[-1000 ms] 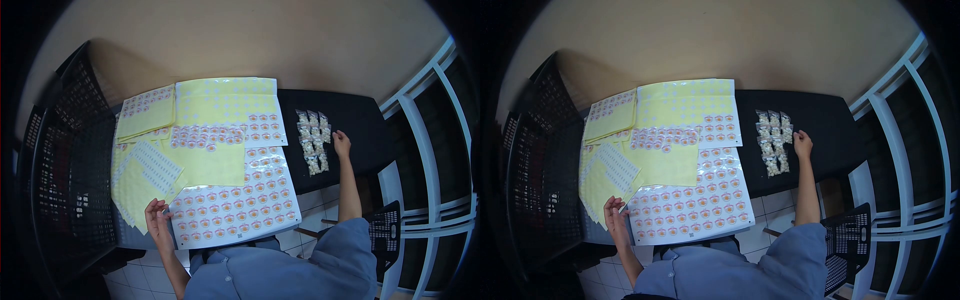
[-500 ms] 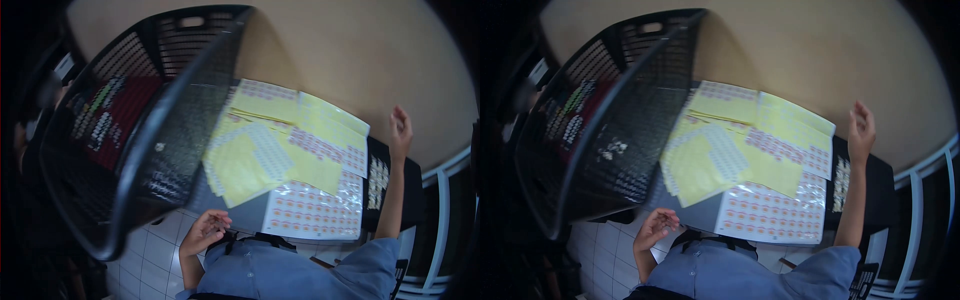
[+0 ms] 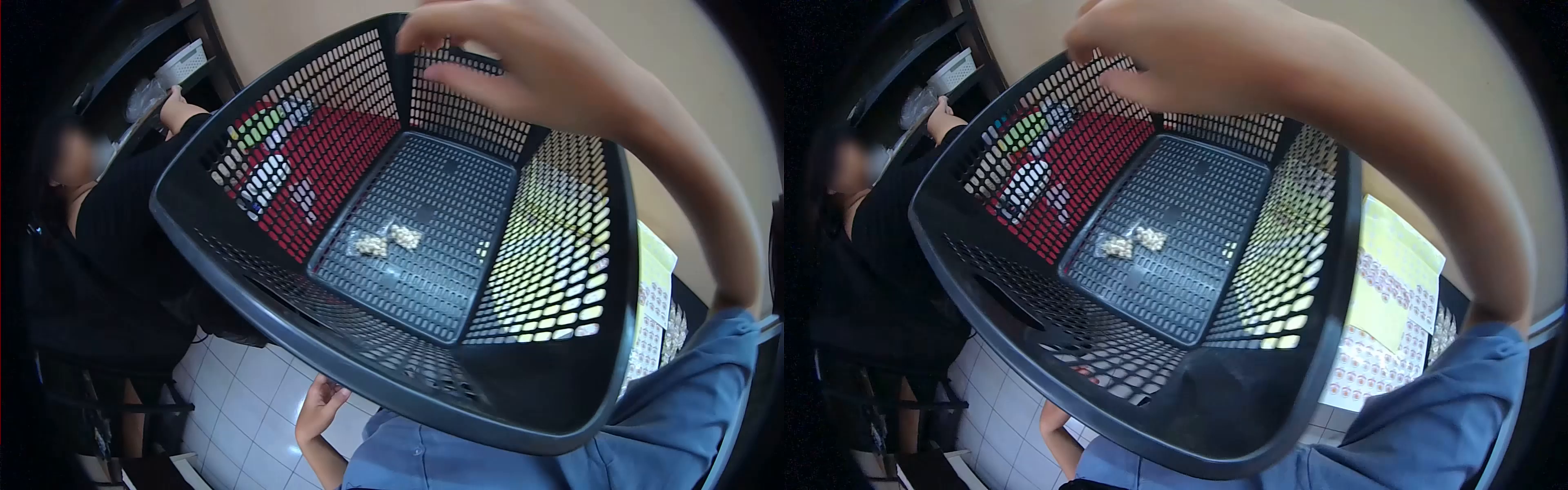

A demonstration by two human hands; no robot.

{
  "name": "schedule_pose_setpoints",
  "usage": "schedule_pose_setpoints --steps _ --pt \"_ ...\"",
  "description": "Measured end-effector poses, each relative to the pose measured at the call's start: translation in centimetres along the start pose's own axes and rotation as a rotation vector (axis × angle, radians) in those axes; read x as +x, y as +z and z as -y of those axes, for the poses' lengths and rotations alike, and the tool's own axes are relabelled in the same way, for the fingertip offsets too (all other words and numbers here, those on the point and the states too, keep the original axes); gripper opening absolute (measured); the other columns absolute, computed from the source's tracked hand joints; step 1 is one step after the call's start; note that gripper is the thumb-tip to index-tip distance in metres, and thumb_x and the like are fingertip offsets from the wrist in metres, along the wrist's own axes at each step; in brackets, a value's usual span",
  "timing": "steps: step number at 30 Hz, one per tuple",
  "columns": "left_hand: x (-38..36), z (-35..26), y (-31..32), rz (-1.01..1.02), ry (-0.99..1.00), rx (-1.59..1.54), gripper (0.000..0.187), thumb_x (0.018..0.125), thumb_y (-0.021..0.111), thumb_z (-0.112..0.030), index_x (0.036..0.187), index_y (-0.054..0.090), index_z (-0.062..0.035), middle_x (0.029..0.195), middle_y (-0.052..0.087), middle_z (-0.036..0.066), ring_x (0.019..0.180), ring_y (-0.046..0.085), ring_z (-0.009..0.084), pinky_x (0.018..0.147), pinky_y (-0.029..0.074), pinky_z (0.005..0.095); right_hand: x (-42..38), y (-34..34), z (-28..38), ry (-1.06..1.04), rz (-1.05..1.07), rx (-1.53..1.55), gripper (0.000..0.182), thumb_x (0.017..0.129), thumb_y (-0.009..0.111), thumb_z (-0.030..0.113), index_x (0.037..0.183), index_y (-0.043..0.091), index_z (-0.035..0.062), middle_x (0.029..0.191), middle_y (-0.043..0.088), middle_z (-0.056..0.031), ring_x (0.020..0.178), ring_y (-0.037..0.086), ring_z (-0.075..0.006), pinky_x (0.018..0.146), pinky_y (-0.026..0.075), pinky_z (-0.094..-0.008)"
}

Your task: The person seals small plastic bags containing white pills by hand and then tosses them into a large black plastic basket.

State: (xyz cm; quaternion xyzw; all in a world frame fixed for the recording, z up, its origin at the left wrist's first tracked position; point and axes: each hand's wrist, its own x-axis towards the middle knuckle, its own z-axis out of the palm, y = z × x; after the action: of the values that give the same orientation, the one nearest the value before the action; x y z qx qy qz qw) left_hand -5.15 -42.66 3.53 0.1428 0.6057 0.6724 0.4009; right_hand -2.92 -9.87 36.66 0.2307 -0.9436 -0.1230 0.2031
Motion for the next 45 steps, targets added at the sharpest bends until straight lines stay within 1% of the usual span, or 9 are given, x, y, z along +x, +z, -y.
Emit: schedule_pose_setpoints --steps 3,5,9,11,17,30,41,42,45 --pt "0.9 -0.4 -1.9 0.024 0.079 0.068 0.039 0.078 0.053 -0.002 0.115 0.04 0.0013 0.105 0.052 0.006 0.096 0.049 0.0154 0.081 0.04 0.028 6.0 0.6 1.2 0.122 0.553 -0.137 0.019 0.077 0.054 0.011 0.087 0.056 -0.0046 0.083 0.059 -0.0167 0.076 0.059 -0.0254 0.067 0.051 -0.0322" --pt "1.3 1.3 -2.8 -0.009 0.073 -0.011 0.037 0.078 0.053 -0.002 0.113 0.042 0.0014 0.101 0.053 0.007 0.092 0.05 0.0149 0.08 0.04 0.0277 7.2 6.1 1.1 0.226 0.438 -0.262 0.025 0.073 0.056 0.01 0.097 0.059 0.0048 0.092 0.06 -0.0114 0.084 0.059 -0.0229 0.068 0.049 -0.0337" --pt "3.3 1.9 -3.1 -0.177 0.253 0.181 0.034 0.079 0.053 -0.003 0.111 0.042 0.0032 0.097 0.055 0.008 0.089 0.051 0.0147 0.077 0.043 0.0279 10.6 12.9 -1.3 0.108 0.805 -0.162 0.026 0.069 0.056 0.019 0.09 0.06 0.0045 0.081 0.06 -0.0151 0.078 0.059 -0.0294 0.067 0.05 -0.0388" --pt "4.7 2.2 -3.8 0.007 0.059 -0.076 0.033 0.08 0.052 -0.006 0.11 0.043 0.0042 0.098 0.055 0.008 0.087 0.052 0.0144 0.077 0.043 0.0276 10.7 17.8 -2.1 0.087 0.94 -0.083 0.026 0.069 0.055 0.018 0.091 0.06 0.0037 0.082 0.06 -0.015 0.079 0.059 -0.0298 0.069 0.049 -0.0395" --pt "6.7 3.3 -4.4 0.101 0.145 -0.022 0.034 0.081 0.052 -0.01 0.111 0.043 0.0041 0.098 0.055 0.009 0.087 0.052 0.0142 0.077 0.042 0.027 4.2 27.7 -0.7 0.152 0.838 0.326 0.05 0.071 0.056 0.01 0.119 0.041 0.0057 0.112 0.049 -0.0119 0.102 0.05 -0.0285 0.083 0.044 -0.0393" --pt "7.0 3.5 -3.5 0.295 0.074 0.115 0.036 0.081 0.054 -0.011 0.112 0.042 0.002 0.1 0.053 0.009 0.091 0.051 0.0151 0.078 0.042 0.0273 1.4 29.4 0.2 0.086 1.029 0.491 0.031 0.069 0.065 0.017 0.096 0.057 0.0055 0.093 0.058 -0.0132 0.086 0.057 -0.0275 0.074 0.047 -0.0358" --pt "6.1 2.6 2.1 0.476 0.056 0.282 0.038 0.08 0.055 -0.012 0.114 0.042 0.0001 0.102 0.052 0.01 0.094 0.049 0.0158 0.079 0.041 0.0277 6.1 9.7 -9.8 0.124 0.018 0.363 0.026 0.073 0.062 0.025 0.088 0.059 0.0032 0.077 0.06 -0.0087 0.077 0.059 -0.0166 0.065 0.047 -0.0297" --pt "6.2 2.5 3.0 0.492 0.055 0.297 0.038 0.08 0.055 -0.012 0.114 0.042 0.0 0.102 0.052 0.01 0.094 0.049 0.0159 0.079 0.041 0.0277 4.4 4.1 -7.2 0.298 0.067 0.56 0.025 0.077 0.058 0.019 0.089 0.057 -0.003 0.085 0.06 -0.0158 0.076 0.06 -0.0245 0.069 0.051 -0.0344" --pt "6.1 2.5 5.6 0.55 0.039 0.346 0.039 0.08 0.055 -0.013 0.114 0.042 -0.0005 0.103 0.052 0.01 0.095 0.049 0.0161 0.08 0.04 0.0278 -1.2 -1.4 -6.9 0.338 -0.021 0.304 0.031 0.076 0.063 0.024 0.091 0.057 -0.0026 0.084 0.061 -0.015 0.075 0.06 -0.0206 0.07 0.051 -0.03"
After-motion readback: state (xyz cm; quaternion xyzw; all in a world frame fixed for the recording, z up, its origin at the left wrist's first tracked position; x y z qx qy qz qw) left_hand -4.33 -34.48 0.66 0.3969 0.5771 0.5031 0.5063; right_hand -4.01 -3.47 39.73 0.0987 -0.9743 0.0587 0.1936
